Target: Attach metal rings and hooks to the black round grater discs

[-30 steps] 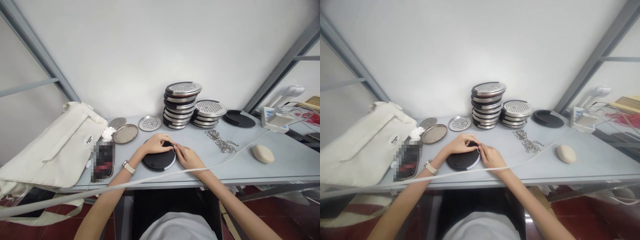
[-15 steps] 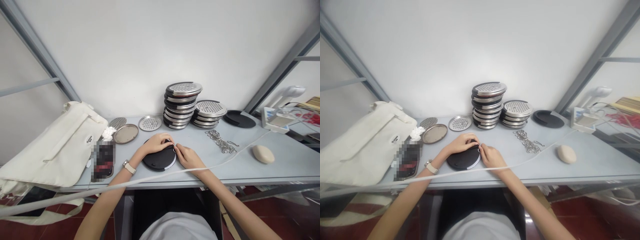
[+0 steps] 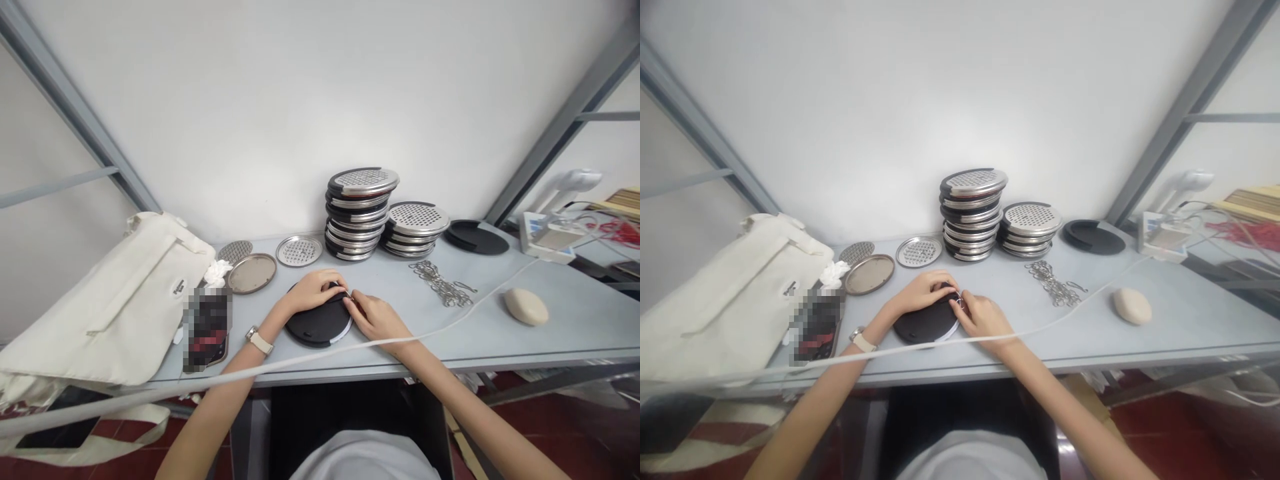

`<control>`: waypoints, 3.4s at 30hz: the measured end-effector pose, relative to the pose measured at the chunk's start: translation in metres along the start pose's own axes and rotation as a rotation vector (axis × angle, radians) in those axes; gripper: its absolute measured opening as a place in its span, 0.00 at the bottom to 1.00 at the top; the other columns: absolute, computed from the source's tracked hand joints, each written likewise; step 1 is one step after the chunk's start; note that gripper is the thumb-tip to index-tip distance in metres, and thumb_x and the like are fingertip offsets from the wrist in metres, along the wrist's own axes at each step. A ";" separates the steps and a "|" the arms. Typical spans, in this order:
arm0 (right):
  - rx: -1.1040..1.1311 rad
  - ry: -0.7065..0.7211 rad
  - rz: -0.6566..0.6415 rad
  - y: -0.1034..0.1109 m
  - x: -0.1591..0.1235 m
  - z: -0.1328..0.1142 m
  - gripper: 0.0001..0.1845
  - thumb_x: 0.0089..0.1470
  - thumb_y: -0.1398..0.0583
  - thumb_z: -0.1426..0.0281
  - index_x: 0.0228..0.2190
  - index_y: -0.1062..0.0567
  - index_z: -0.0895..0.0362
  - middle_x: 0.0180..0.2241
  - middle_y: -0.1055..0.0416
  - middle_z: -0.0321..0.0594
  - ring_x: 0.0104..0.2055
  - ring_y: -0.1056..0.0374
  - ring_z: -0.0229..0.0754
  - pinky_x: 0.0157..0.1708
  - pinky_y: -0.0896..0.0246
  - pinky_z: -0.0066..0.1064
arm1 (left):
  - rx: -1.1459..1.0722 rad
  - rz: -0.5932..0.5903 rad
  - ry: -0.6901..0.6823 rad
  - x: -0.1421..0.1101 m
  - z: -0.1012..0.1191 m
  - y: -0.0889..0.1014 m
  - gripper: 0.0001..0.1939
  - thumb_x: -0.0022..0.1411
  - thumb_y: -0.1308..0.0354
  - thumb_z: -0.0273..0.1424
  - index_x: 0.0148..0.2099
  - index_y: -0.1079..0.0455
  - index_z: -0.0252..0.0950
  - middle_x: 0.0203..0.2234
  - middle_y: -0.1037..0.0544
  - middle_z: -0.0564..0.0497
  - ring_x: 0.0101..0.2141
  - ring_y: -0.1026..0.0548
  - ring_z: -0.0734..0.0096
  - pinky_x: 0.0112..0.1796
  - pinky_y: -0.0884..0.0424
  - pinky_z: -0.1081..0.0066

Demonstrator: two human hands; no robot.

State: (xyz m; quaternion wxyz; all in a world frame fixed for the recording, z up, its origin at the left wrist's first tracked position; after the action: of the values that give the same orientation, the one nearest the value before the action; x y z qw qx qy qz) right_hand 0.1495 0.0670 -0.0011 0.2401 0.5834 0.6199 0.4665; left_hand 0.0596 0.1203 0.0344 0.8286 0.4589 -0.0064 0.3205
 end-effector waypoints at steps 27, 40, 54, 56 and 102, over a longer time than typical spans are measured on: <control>0.017 0.007 0.017 0.001 -0.002 0.002 0.15 0.63 0.58 0.66 0.30 0.37 0.55 0.24 0.31 0.37 0.25 0.35 0.39 0.26 0.50 0.27 | 0.051 0.013 0.038 -0.002 0.000 0.001 0.11 0.58 0.50 0.23 0.39 0.28 0.36 0.32 0.27 0.53 0.25 0.37 0.77 0.31 0.39 0.75; 0.082 0.048 0.016 0.002 -0.002 -0.003 0.16 0.63 0.58 0.66 0.32 0.34 0.56 0.26 0.29 0.39 0.26 0.34 0.40 0.28 0.47 0.28 | 0.048 -0.011 -0.005 -0.004 0.006 -0.001 0.16 0.49 0.41 0.26 0.44 0.31 0.36 0.35 0.28 0.52 0.23 0.39 0.79 0.29 0.38 0.76; 0.138 0.049 -0.009 0.000 -0.003 -0.004 0.17 0.63 0.58 0.65 0.37 0.32 0.56 0.30 0.27 0.42 0.29 0.31 0.41 0.29 0.44 0.28 | -0.114 -0.011 0.017 -0.002 0.001 -0.002 0.13 0.48 0.41 0.24 0.39 0.29 0.33 0.32 0.27 0.53 0.22 0.40 0.83 0.24 0.42 0.79; 0.145 0.052 -0.012 0.000 -0.003 -0.004 0.17 0.63 0.58 0.65 0.38 0.32 0.57 0.31 0.27 0.42 0.30 0.31 0.41 0.30 0.43 0.28 | -0.129 -0.009 0.017 -0.002 0.000 -0.002 0.13 0.48 0.41 0.25 0.39 0.29 0.33 0.31 0.27 0.53 0.22 0.40 0.83 0.24 0.42 0.80; 0.158 0.056 0.003 0.000 -0.004 -0.004 0.17 0.62 0.55 0.64 0.33 0.30 0.56 0.27 0.27 0.41 0.26 0.33 0.40 0.28 0.46 0.28 | -0.185 -0.045 0.055 -0.003 -0.008 -0.005 0.11 0.50 0.40 0.26 0.38 0.27 0.32 0.27 0.30 0.54 0.20 0.42 0.85 0.21 0.47 0.80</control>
State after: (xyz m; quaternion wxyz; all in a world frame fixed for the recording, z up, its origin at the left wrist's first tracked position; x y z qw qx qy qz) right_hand 0.1468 0.0620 -0.0005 0.1752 0.5884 0.6603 0.4325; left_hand 0.0578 0.1229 0.0257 0.8743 0.3716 -0.0027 0.3122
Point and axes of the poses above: each hand's wrist, its own x-axis towards the middle knuckle, its own y-axis out of the back of the hand, z = x × y, the point moved 8 cm from there along x, towards the middle knuckle
